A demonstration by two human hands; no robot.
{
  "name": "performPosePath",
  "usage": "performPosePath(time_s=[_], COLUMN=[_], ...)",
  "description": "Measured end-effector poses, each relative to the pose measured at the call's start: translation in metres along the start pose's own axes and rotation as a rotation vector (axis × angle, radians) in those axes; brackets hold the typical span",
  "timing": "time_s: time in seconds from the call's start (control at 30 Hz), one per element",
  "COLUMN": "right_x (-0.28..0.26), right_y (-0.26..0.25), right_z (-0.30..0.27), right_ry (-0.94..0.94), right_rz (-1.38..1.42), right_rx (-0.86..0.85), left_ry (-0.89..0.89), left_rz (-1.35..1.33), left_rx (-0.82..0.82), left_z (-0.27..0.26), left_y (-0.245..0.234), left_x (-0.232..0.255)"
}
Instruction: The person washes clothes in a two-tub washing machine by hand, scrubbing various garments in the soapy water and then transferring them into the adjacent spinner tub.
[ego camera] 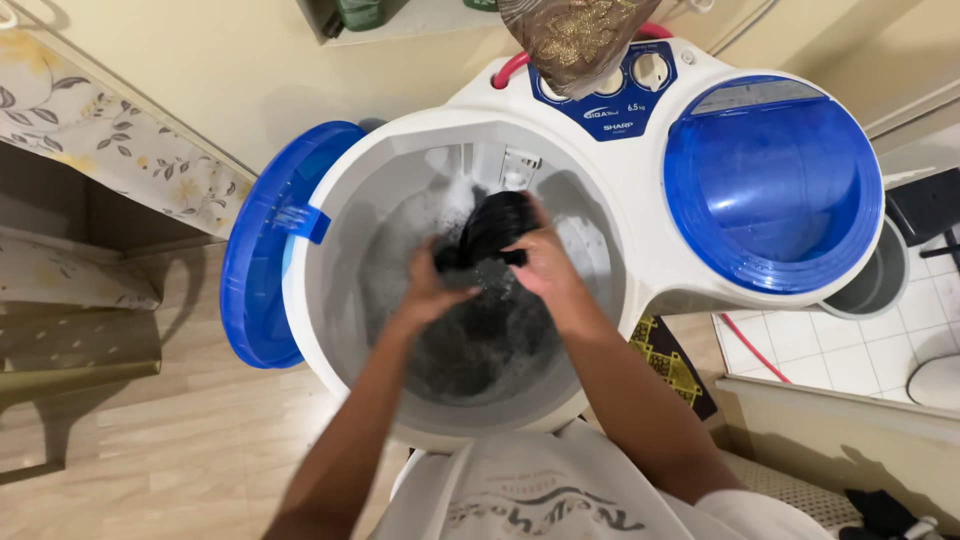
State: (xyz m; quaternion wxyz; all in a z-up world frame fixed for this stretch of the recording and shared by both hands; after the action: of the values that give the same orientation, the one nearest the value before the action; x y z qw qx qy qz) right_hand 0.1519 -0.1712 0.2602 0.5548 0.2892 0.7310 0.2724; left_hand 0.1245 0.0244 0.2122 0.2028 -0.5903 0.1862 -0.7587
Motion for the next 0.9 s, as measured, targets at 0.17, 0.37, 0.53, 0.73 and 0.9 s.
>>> performPosePath(time_s=[0.17,0.37,0.53,0.73,0.9], right_x=[0.018,0.001,0.063,0.028,-0.025], right_y=[0.02,-0.037,-0.074,-0.035,-0.011], right_z=[-0.024,-0.051,-0.051,-0.029,-0.024], right_ry=[0.112,0.067,0.119,-0.02,-0.112], right_rz=[0.305,0.371,0.332,0.522,0.185], right_rx=[-0.077,0.107,0.185,0.021,-0.012], left_ry=[-0.188,-0.67,-0.794,-0.511,-0.533], left_rz=[-0.575,-1.124,-1.783,-1.523,-0.815], left_rx=[0.212,0.462,0.132,0.018,-0.314], left_z=[-0.007,-0.009,-0.007,-0.012,-0.042], left_y=[0.087,0.082,0.111,0.072,0.022], left_x=[-0.025,-0.049,0.027,0.066,0.061])
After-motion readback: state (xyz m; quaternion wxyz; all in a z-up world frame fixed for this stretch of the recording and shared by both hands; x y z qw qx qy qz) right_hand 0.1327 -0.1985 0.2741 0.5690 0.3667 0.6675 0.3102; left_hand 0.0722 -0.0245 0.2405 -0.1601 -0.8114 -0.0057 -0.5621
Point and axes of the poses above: each hand's wrist, its own z-axis towards the middle knuckle, its own y-axis out of the palm, x = y × z, the point moved 9 cm from there along z, towards the middle knuckle, and after that the axes turned 4 degrees about x, right-handed, at the moved point
